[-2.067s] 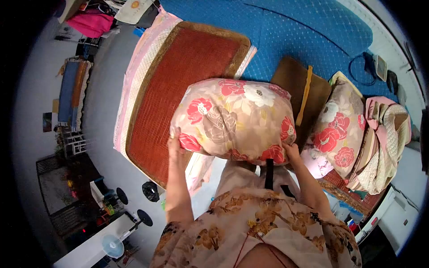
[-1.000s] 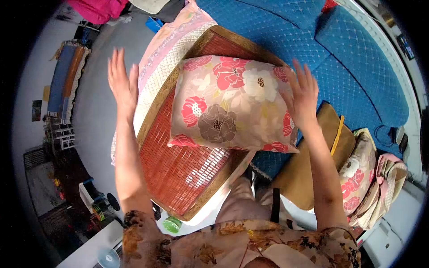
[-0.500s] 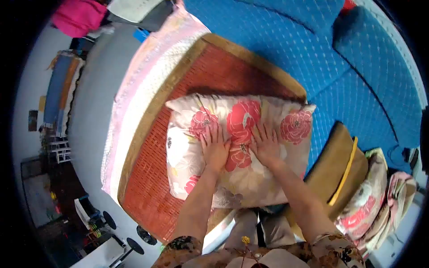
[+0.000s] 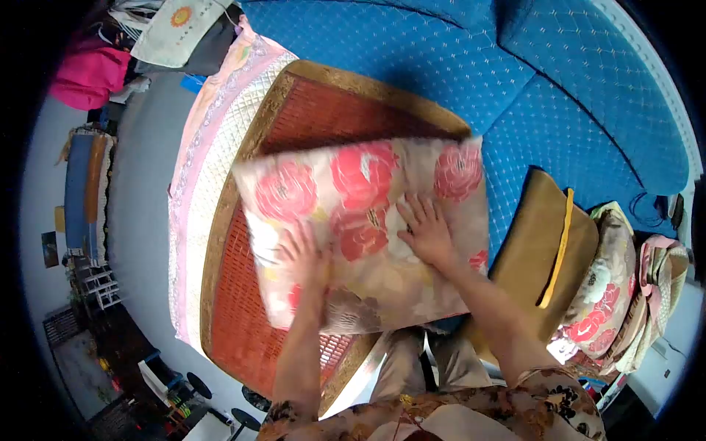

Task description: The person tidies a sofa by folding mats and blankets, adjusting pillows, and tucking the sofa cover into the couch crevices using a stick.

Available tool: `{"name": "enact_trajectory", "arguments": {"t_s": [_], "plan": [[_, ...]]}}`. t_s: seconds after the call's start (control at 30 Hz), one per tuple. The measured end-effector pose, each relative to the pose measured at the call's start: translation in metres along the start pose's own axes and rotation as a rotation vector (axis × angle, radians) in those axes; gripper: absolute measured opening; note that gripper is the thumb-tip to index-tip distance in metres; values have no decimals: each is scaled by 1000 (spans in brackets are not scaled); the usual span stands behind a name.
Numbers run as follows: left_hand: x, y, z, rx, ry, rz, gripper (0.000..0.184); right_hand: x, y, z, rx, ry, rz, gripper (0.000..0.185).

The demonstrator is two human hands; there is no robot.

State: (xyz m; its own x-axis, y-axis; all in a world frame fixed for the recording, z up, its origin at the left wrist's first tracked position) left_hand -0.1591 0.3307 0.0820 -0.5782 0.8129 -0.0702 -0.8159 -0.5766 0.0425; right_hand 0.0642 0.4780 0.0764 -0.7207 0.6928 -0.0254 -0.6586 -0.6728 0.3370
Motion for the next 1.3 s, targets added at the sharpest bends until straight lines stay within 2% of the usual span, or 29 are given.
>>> {"name": "enact_trajectory", "arguments": {"t_s": [0.03, 0.1, 0.13, 0.23, 0.3, 0.33, 0.37, 0.43, 0.47, 0.5, 0.53, 0.57, 0.63, 0.67, 0.7, 0.77, 0.8, 0.83, 0.87, 0.9, 0.93, 0.97, 1.03, 1.07, 1.13, 1.2, 1.23, 1.3], "plan": [[-2, -11, -17, -39, 79, 31, 62, 0, -13, -27, 68, 51, -58, 54], [18, -9, 2, -40, -42, -58, 63, 9, -9, -17, -3, -28, -12, 58], [27, -3, 12, -50, 0, -52, 67, 22, -7, -3, -46, -95, 25, 60], [44, 27, 50, -55, 35, -76, 73, 29, -15, 56, 159, -21, 48, 54], [55, 82, 72, -246, -339, -48, 85, 19, -49, 102, 116, -98, -38, 59], [61, 114, 70, -300, -199, 201, 95, 10, -77, 106, 137, -252, -146, 65], [65, 143, 60, -414, -80, 381, 91, -1, -107, 101, 158, -408, -256, 72], [61, 176, 16, -855, 215, 554, 84, -29, -164, 51, -86, -427, -491, 64], [57, 178, 1, -1044, 305, 594, 81, -37, -178, 33, 451, -175, -772, 63], [52, 176, -11, -1179, 361, 618, 77, -41, -176, 12, 807, -27, -874, 60], [49, 171, -17, -1259, 381, 621, 74, -48, -173, -9, 1107, 125, -1028, 56], [49, 167, -20, -1314, 390, 611, 71, -47, -168, -24, 1226, 131, -1046, 50], [47, 159, -7, -1397, 364, 560, 65, -43, -147, 1, 1247, -53, -874, 42], [53, 166, -5, -1404, 184, 400, 41, -41, -136, 20, 1251, -141, -787, 38], [60, 164, 11, -1419, 162, 377, 37, -37, -121, 47, 1268, -232, -736, 32], [67, 154, 72, -1439, 131, 340, 30, -40, -95, 104, 1304, -405, -647, 22], [77, 153, 100, -1446, 125, 357, 22, -41, -95, 117, 1325, -398, -663, 21], [95, 170, 114, -1390, 19, 351, 25, -34, -92, 134, 1313, -463, -614, 21], [116, 190, 115, -1453, 11, 343, 30, -23, -88, 152, 1300, -528, -565, 20], [115, 133, 203, -1400, -41, 404, 38, -12, -85, 169, 1287, -593, -515, 20], [149, 142, 218, -1311, -35, 154, 41, -2, -81, 187, 1213, -620, -456, 19], [178, 150, 221, -1358, 37, 97, 43, 11, -81, 192, 1183, -656, -423, 20], [232, 149, 231, -1350, -1, 99, 42, 39, -87, 194, 1126, -724, -359, 21], [254, 140, 234, -1348, 12, 105, 41, 55, -100, 186, 981, -695, -368, 26], [293, 112, 223, -1318, -71, 119, 49, 93, -117, 169, 922, -687, -499, 35], [344, 108, 165, -1340, -257, 75, 52, 124, -145, 135, 814, -629, -545, 41], [342, 71, 160, -1398, -306, -83, 56, 128, -158, 122, 755, -597, -570, 43], [334, -6, 154, -1519, -364, -425, 67, 129, -142, 144, 424, -779, -394, 48]]}}
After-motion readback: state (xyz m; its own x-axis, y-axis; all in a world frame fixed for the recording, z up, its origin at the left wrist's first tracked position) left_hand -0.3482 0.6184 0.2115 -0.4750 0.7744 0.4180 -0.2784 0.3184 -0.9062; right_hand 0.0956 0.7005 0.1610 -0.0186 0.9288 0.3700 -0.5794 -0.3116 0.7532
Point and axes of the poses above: each hand's wrist, its own x-axis towards the middle knuckle, its own z-axis out of the back of the hand, y = z × x, the point moved 5 cm from there along x, towards the middle knuckle, and after that the axes turned 4 degrees about -x, right-handed, at the moved point
